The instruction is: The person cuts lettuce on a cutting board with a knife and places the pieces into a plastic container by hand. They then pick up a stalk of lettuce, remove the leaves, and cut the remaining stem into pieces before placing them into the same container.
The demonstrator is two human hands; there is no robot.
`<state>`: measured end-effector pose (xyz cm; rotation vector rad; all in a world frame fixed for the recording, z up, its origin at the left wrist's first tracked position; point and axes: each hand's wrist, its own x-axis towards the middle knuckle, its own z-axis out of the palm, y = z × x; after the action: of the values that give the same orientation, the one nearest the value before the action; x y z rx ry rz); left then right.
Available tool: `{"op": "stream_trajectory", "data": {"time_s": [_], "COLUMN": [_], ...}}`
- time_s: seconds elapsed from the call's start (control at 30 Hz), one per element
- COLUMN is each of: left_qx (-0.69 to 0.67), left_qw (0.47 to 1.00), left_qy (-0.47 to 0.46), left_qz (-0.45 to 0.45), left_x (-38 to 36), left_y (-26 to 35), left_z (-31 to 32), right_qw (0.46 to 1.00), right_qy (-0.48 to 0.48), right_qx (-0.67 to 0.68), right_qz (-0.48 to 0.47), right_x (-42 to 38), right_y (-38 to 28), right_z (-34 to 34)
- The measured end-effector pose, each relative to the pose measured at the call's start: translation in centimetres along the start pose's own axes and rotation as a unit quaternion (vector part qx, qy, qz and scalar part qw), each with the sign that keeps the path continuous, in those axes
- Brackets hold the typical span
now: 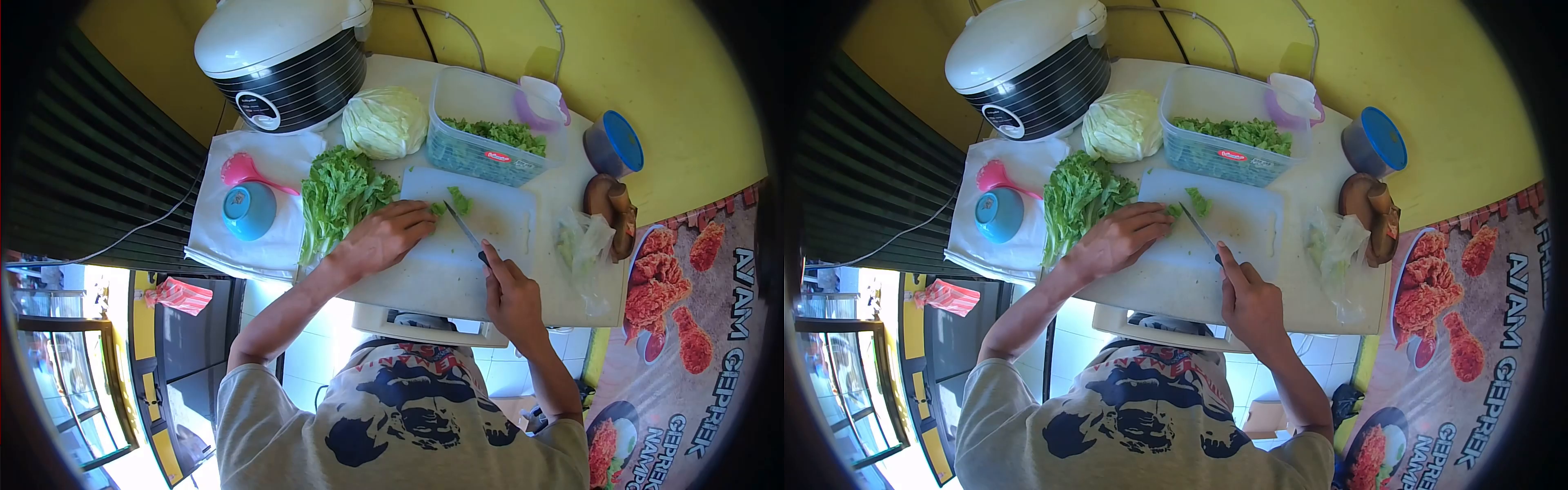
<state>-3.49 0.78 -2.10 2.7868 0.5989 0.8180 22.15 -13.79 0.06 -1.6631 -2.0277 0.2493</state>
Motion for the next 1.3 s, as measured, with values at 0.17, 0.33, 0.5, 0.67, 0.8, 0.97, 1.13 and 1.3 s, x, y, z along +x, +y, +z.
{"op": "stream_trajectory", "data": {"time_s": [0.17, 0.33, 0.5, 0.67, 0.8, 0.97, 1.13, 1.3], "left_qx": [-0.009, 0.001, -0.014, -0.022, -0.013, -0.005, 0.011, 0.010], "left_qw": [1.000, 0.999, 0.998, 0.998, 0.998, 0.998, 0.998, 0.998], "left_qy": [0.002, 0.003, -0.001, 0.008, 0.006, 0.009, 0.000, -0.007], "left_qz": [-0.027, -0.050, -0.060, -0.062, -0.059, -0.067, -0.068, -0.063], "left_x": [0.0, -0.2, -0.3, -0.4, -0.2, -0.5, -0.7, -1.0], "left_y": [0.9, 1.7, 1.5, 1.4, 1.5, 1.9, 2.2, 2.2], "left_z": [-0.7, -0.6, -0.4, -0.3, -0.4, -0.1, -0.2, -0.3], "right_qw": [0.999, 0.998, 0.995, 0.994, 0.993, 0.994, 0.993, 0.995], "right_qy": [-0.008, -0.020, -0.035, -0.044, -0.054, -0.054, -0.047, -0.018], "right_qx": [-0.017, -0.053, -0.066, -0.072, -0.076, -0.057, -0.074, -0.073], "right_qz": [-0.031, -0.042, -0.064, -0.071, -0.069, -0.071, -0.077, -0.059], "right_x": [0.1, 0.8, 1.7, 2.7, 3.9, 2.7, 2.3, 2.7], "right_y": [0.3, 1.1, 2.1, 2.2, 1.6, 2.9, 2.7, 2.4], "right_z": [0.6, -0.2, -0.8, -1.0, -0.1, -0.9, -1.3, -0.3]}}
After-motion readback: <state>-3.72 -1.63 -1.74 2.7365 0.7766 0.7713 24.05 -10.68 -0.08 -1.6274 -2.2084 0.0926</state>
